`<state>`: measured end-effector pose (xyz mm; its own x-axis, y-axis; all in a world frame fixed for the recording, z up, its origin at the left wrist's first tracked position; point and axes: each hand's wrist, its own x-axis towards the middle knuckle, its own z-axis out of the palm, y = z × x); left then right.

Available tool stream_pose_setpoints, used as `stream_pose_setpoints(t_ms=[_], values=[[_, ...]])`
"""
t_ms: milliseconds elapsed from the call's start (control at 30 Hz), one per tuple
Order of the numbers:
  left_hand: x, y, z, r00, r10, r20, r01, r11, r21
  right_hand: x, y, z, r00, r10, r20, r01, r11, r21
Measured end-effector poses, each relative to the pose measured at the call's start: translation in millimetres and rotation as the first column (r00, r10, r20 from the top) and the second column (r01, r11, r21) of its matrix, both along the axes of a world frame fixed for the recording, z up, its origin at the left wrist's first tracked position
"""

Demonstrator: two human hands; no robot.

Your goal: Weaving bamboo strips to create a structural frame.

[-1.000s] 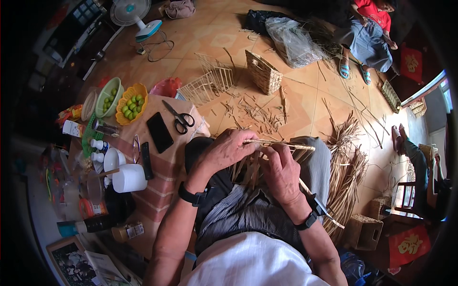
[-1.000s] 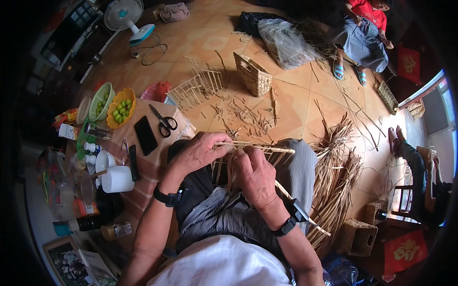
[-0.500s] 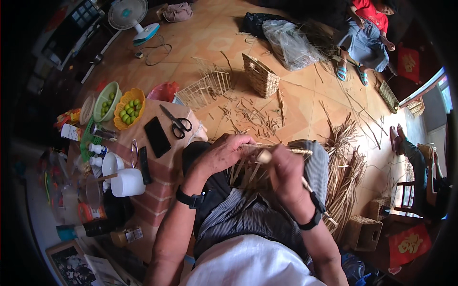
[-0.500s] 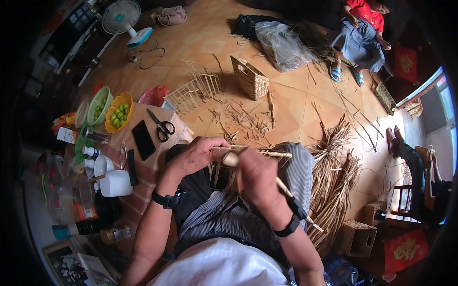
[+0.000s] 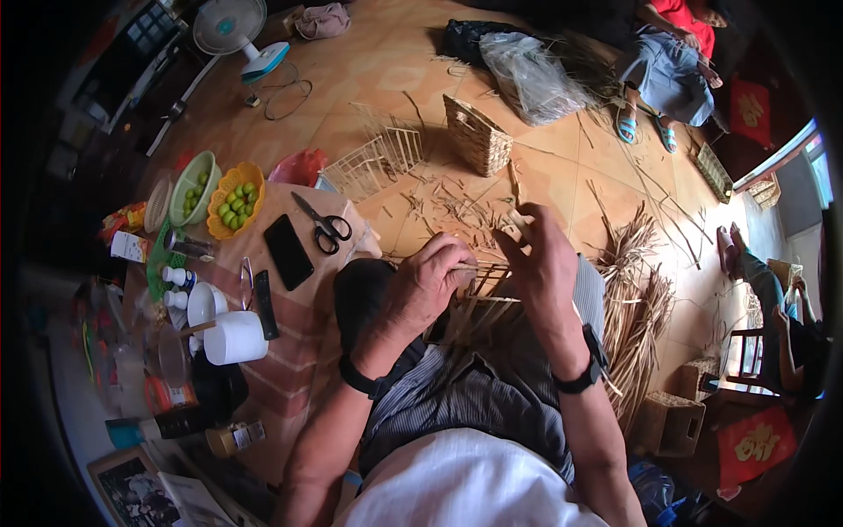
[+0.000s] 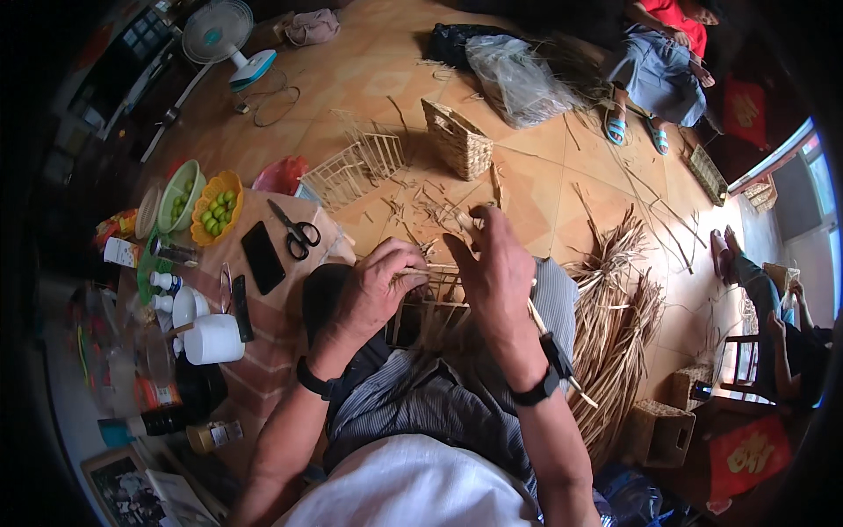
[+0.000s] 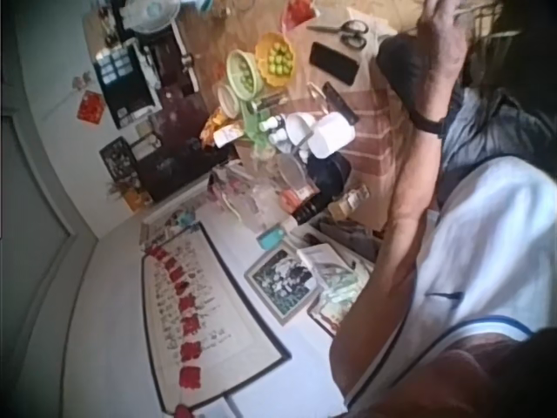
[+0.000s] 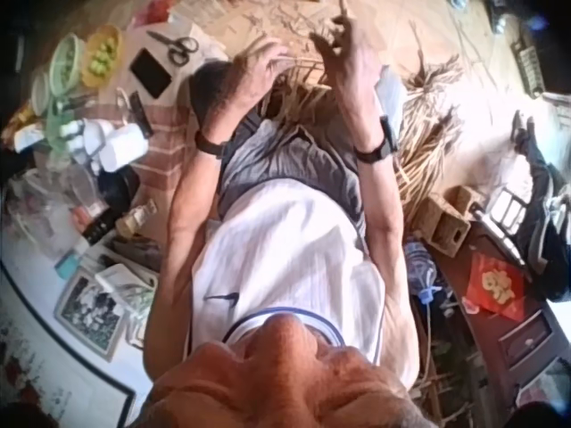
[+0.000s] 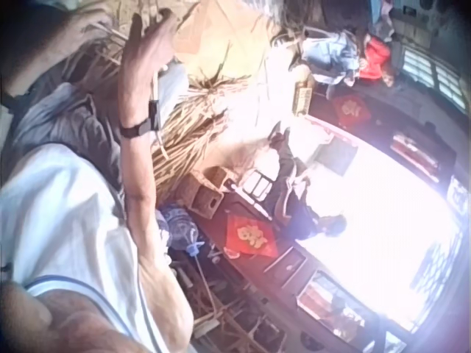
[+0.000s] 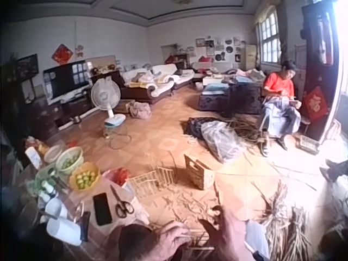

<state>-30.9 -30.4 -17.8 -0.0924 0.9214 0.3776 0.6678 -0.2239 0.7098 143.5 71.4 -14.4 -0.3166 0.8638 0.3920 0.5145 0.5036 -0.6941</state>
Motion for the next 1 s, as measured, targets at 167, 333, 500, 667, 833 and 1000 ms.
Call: stream_pose_setpoints(t_ms=[167, 333, 500, 667, 833, 1000], values=[[0, 1, 7, 1.0, -0.018, 0.01, 0.019, 0.991, -0.131, 18, -56, -3, 0.99, 0.138, 0.029, -0.136, 0.989, -0.058], [-2, 3, 22, 0.973, -0.006, 0.231, 0.089, 0.932, -0.35, 10, -75, -14, 0.982, 0.183, 0.055, -0.176, 0.979, -0.103], [-11, 4, 13, 0.964, -0.069, 0.255, 0.142, 0.949, -0.281, 23, -71, -2, 0.98, 0.193, 0.048, -0.188, 0.977, -0.102], [1, -6, 22, 0.919, 0.012, 0.393, 0.133, 0.931, -0.339, 26, 9, 32, 0.973, 0.117, 0.197, -0.126, 0.992, 0.032], [2, -4, 16, 0.983, -0.174, 0.054, 0.177, 0.983, -0.049, 1, 35, -17, 0.911, 0.345, 0.226, -0.343, 0.938, -0.052], [0, -4, 10, 0.994, -0.102, -0.047, 0.099, 0.993, -0.069, -3, 33, -18, 0.946, 0.246, 0.212, -0.242, 0.969, -0.044]])
